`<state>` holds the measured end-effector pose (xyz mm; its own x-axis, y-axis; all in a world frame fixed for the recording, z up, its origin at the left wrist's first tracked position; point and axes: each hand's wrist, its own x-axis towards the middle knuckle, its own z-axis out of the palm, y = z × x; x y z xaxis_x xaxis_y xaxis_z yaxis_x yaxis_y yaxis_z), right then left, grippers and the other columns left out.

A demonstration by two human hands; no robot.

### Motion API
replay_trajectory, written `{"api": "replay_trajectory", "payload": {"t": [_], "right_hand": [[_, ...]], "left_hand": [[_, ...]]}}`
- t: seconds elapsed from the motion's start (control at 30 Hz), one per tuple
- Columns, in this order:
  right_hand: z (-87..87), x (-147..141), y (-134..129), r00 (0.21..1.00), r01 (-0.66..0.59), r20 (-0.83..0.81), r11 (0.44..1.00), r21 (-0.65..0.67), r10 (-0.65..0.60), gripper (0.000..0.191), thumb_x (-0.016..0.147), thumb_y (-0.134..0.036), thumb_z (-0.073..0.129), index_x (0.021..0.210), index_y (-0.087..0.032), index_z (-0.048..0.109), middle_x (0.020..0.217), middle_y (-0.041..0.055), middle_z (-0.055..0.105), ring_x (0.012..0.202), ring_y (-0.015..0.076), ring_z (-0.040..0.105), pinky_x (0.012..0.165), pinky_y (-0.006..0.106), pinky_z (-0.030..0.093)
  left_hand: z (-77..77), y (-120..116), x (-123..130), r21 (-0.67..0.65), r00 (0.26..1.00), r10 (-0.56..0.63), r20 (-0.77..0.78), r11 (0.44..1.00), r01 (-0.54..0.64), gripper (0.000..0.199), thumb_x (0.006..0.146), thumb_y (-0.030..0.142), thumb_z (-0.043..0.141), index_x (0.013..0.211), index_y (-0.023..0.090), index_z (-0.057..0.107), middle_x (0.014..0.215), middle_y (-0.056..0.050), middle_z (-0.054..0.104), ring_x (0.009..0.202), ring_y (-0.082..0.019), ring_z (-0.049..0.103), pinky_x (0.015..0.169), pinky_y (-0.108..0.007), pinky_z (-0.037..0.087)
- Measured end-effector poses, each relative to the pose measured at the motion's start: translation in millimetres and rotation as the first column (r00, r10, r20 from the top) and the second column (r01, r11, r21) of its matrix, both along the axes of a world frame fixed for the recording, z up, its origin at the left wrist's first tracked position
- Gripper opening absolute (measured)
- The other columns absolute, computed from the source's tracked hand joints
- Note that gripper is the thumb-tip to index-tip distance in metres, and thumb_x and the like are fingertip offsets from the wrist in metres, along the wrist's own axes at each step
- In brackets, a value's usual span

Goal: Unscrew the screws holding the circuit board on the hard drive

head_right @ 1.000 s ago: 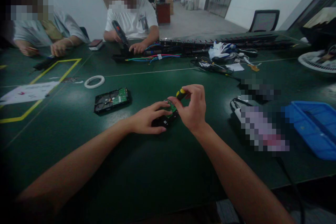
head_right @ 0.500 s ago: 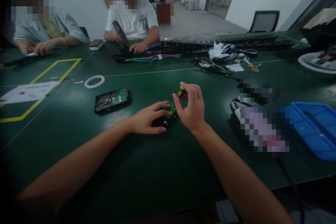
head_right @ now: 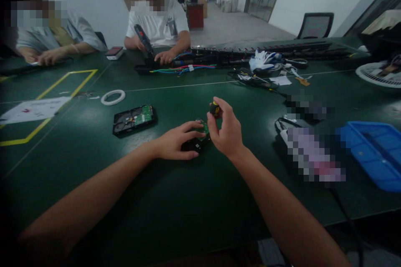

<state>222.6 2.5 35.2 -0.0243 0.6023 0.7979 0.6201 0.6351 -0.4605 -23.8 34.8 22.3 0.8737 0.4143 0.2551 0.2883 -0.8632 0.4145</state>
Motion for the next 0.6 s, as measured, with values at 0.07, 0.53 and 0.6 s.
{"api": "replay_trajectory", "payload": {"t": [0.07, 0.53, 0.6], "right_hand": [[-1.5, -0.7, 0.3, 1.0, -0.028, 0.013, 1.0, -0.012, 0.028, 0.063, 0.106, -0.026, 0.062, 0.163, -0.036, 0.039, 0.149, 0.0095, 0.067, 0.109, 0.0265, 0.08, 0.097, 0.048, 0.07], [-5.0, 5.1, 2.7, 0.99, 0.054, 0.125, 0.997, 0.046, -0.059, 0.072, 0.099, -0.031, 0.077, 0.162, -0.038, 0.043, 0.135, 0.007, 0.071, 0.093, 0.0243, 0.075, 0.083, 0.045, 0.07], [-4.5, 5.4, 2.3, 0.991, 0.044, 0.122, 0.999, 0.02, -0.046, 0.072, 0.1, -0.03, 0.076, 0.163, -0.039, 0.041, 0.141, 0.0074, 0.07, 0.095, 0.0248, 0.076, 0.086, 0.046, 0.07]], "left_hand": [[-0.4, 0.1, -0.2, -0.005, 1.0, 0.0, 0.005, 1.0, 0.0, 0.068, 0.096, 0.058, 0.077, 0.151, 0.022, 0.062, 0.164, -0.019, 0.047, 0.158, -0.044, 0.043, 0.127, -0.063, 0.045], [2.2, 0.2, 0.2, -0.011, 1.0, 0.004, -0.013, 1.0, -0.004, 0.067, 0.096, 0.058, 0.077, 0.151, 0.023, 0.06, 0.164, -0.018, 0.048, 0.154, -0.043, 0.048, 0.125, -0.062, 0.048], [2.4, -0.2, 0.2, -0.013, 1.0, 0.007, -0.019, 1.0, -0.007, 0.068, 0.096, 0.059, 0.076, 0.152, 0.023, 0.06, 0.164, -0.019, 0.047, 0.154, -0.043, 0.048, 0.124, -0.062, 0.048]]}}
